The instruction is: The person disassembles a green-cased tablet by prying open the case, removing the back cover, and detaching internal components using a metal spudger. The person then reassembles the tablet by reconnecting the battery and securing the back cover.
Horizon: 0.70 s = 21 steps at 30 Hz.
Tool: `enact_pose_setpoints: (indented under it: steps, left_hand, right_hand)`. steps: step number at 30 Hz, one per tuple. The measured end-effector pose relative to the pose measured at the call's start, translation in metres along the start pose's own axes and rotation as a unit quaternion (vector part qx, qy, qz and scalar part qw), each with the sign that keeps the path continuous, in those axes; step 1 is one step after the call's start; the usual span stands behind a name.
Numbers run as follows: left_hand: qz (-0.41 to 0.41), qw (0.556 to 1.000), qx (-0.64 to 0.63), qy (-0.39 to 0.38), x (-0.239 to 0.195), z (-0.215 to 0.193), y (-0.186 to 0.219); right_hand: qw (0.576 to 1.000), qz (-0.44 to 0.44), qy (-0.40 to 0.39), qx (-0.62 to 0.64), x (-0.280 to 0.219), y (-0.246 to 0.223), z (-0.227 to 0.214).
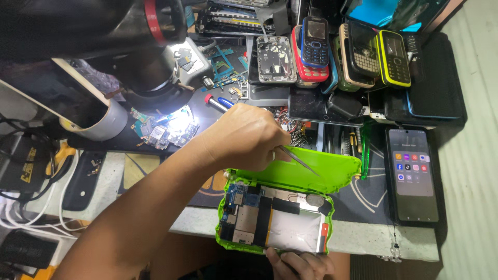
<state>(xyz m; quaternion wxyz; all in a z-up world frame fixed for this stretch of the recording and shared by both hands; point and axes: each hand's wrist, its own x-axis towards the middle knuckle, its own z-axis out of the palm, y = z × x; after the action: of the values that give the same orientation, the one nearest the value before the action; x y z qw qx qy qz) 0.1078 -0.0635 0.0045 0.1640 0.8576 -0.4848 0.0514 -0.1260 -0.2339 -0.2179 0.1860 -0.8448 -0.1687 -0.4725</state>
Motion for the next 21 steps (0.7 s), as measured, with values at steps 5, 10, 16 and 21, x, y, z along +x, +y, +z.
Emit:
enact_pose_setpoints:
  steps: [5,10,16,21]
  left_hand:
    - [0.000,1.000,0.017,0.002,0.004,0.003,-0.005]
    - [0.002,0.998,0.061,0.003,0.006,0.004,-0.010]
    - [0.043,0.993,0.087,0.065,0.008,0.013,-0.018]
    - [0.041,0.987,0.137,0.072,0.012,0.019,-0.023]
  right_hand:
    - [1.000,-0.006,-0.016,-0.007,0.002,0.000,-0.001]
    - [0.998,-0.009,-0.057,-0.016,0.005,0.002,-0.005]
    - [0.995,-0.043,-0.085,-0.025,0.005,0.006,-0.013]
    - [0.995,-0.069,-0.071,-0.015,0.005,0.013,-0.011]
